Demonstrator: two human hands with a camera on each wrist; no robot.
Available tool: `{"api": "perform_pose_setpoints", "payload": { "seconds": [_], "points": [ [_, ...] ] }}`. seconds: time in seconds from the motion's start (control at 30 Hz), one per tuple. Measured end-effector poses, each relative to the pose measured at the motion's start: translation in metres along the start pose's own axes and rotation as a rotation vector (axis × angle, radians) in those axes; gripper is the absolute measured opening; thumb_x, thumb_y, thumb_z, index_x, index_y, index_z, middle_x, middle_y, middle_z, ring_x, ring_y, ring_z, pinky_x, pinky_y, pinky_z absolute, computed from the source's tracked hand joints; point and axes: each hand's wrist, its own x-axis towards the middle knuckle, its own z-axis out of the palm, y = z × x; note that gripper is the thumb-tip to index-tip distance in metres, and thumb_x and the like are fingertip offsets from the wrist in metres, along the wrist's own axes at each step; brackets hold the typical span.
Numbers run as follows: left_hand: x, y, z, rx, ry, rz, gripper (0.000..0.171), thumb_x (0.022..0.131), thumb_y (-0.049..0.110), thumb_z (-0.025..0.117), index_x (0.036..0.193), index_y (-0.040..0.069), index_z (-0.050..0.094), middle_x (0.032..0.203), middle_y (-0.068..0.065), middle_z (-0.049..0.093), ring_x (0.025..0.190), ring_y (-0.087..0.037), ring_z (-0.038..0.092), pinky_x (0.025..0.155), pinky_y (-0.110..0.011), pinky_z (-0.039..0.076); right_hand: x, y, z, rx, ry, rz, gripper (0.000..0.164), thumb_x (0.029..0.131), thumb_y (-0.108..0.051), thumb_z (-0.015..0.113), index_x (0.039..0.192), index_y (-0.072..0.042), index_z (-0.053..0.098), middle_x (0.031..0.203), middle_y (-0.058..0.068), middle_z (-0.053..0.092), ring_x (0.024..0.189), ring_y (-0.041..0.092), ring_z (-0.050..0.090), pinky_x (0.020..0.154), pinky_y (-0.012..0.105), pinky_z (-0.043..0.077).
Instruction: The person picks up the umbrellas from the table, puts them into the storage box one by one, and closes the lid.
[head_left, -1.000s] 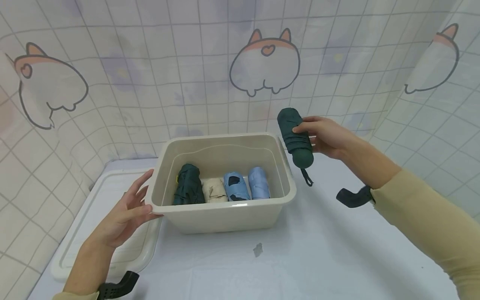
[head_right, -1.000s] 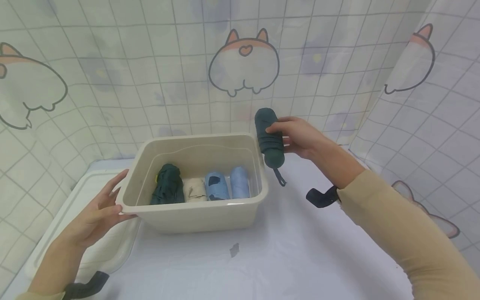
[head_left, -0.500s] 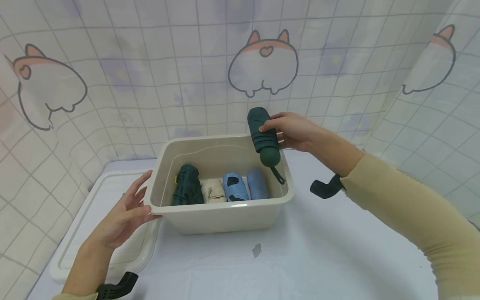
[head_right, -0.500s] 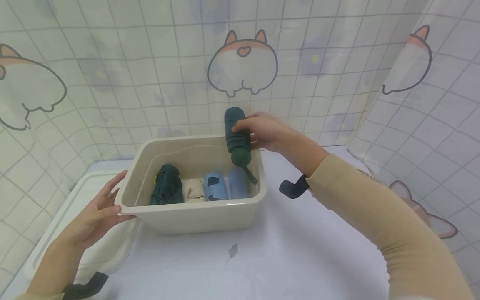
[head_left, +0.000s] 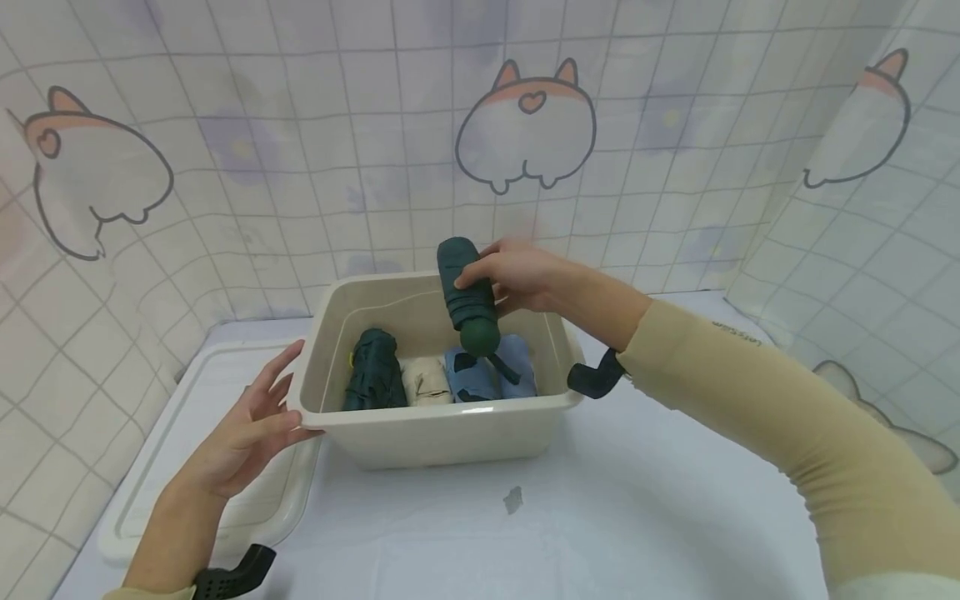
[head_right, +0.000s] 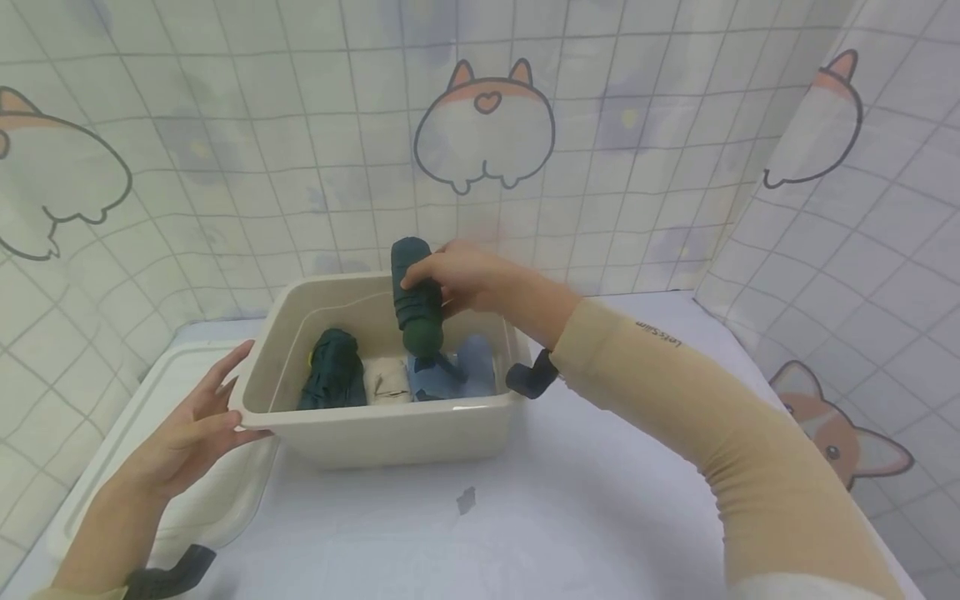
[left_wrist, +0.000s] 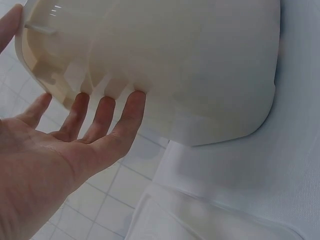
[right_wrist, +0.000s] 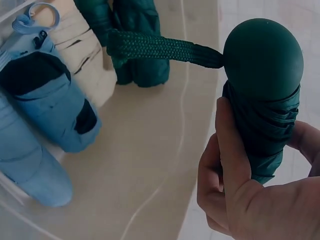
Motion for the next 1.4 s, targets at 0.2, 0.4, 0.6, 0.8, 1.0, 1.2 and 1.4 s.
{"api": "perform_pose_setpoints", "payload": {
  "seconds": [0.2, 0.4, 0.6, 0.8, 1.0, 1.2, 1.4],
  "points": [
    [0.000, -0.001, 0.000, -0.003, 0.004, 0.002, 0.082, 0.101, -0.005, 0.054, 0.166, 0.023, 0.012, 0.159, -0.010, 0.027, 0.135, -0.022, 0.051, 0.098, -0.042, 0.053, 0.006, 0.003, 0.016, -0.011, -0.047, 0.037, 0.065, 0.096, -0.007, 0.068, 0.148, 0.009, 0.033, 0.142, 0.023, 0.047, 0.120, 0.039, 0.059, 0.091, 0.047, 0.057],
    [0.000, 0.000, -0.001, 0.009, 0.011, -0.001, 0.082, 0.101, -0.004, 0.055, 0.166, 0.024, 0.013, 0.160, -0.009, 0.026, 0.134, -0.022, 0.051, 0.098, -0.042, 0.053, 0.010, 0.006, 0.026, -0.047, -0.050, 0.066, 0.067, 0.097, -0.006, 0.067, 0.150, 0.011, 0.031, 0.144, 0.024, 0.045, 0.121, 0.041, 0.059, 0.090, 0.047, 0.057],
    [0.000, 0.000, -0.001, 0.005, 0.008, 0.004, 0.082, 0.101, -0.005, 0.054, 0.166, 0.024, 0.013, 0.159, -0.009, 0.027, 0.133, -0.022, 0.052, 0.097, -0.042, 0.053, 0.018, 0.009, 0.033, -0.024, -0.058, 0.112, 0.077, 0.097, -0.005, 0.067, 0.157, 0.007, 0.021, 0.146, 0.025, 0.042, 0.124, 0.044, 0.058, 0.092, 0.047, 0.056],
    [0.000, 0.000, -0.002, 0.018, 0.012, 0.005, 0.081, 0.101, -0.005, 0.054, 0.166, 0.024, 0.014, 0.158, -0.010, 0.029, 0.134, -0.022, 0.051, 0.097, -0.042, 0.053, 0.024, 0.008, 0.039, -0.001, -0.038, 0.130, 0.086, 0.096, -0.002, 0.068, 0.159, 0.003, 0.009, 0.147, 0.026, 0.038, 0.124, 0.047, 0.057, 0.092, 0.051, 0.055],
    [0.000, -0.001, -0.001, 0.006, 0.010, -0.003, 0.081, 0.101, -0.005, 0.054, 0.166, 0.024, 0.013, 0.159, -0.009, 0.027, 0.135, -0.022, 0.049, 0.097, -0.042, 0.053, 0.036, 0.011, 0.044, -0.007, -0.049, 0.173, 0.082, 0.095, 0.003, 0.067, 0.158, 0.004, 0.015, 0.146, 0.027, 0.040, 0.125, 0.046, 0.056, 0.096, 0.056, 0.052],
    [-0.001, 0.000, -0.001, 0.000, 0.006, 0.001, 0.081, 0.102, -0.006, 0.053, 0.166, 0.024, 0.013, 0.160, -0.009, 0.026, 0.135, -0.021, 0.048, 0.097, -0.042, 0.053, 0.047, 0.014, 0.050, -0.053, -0.087, 0.212, 0.078, 0.096, 0.001, 0.066, 0.158, 0.002, 0.018, 0.142, 0.027, 0.045, 0.122, 0.043, 0.058, 0.097, 0.054, 0.052],
    [0.000, 0.000, -0.001, -0.008, 0.003, -0.001, 0.081, 0.101, -0.006, 0.053, 0.166, 0.024, 0.014, 0.159, -0.008, 0.028, 0.135, -0.021, 0.049, 0.097, -0.042, 0.053, 0.047, 0.013, 0.052, -0.118, -0.104, 0.234, 0.081, 0.097, 0.000, 0.066, 0.159, 0.003, 0.013, 0.148, 0.029, 0.040, 0.128, 0.046, 0.054, 0.091, 0.051, 0.055]
  ]
}}
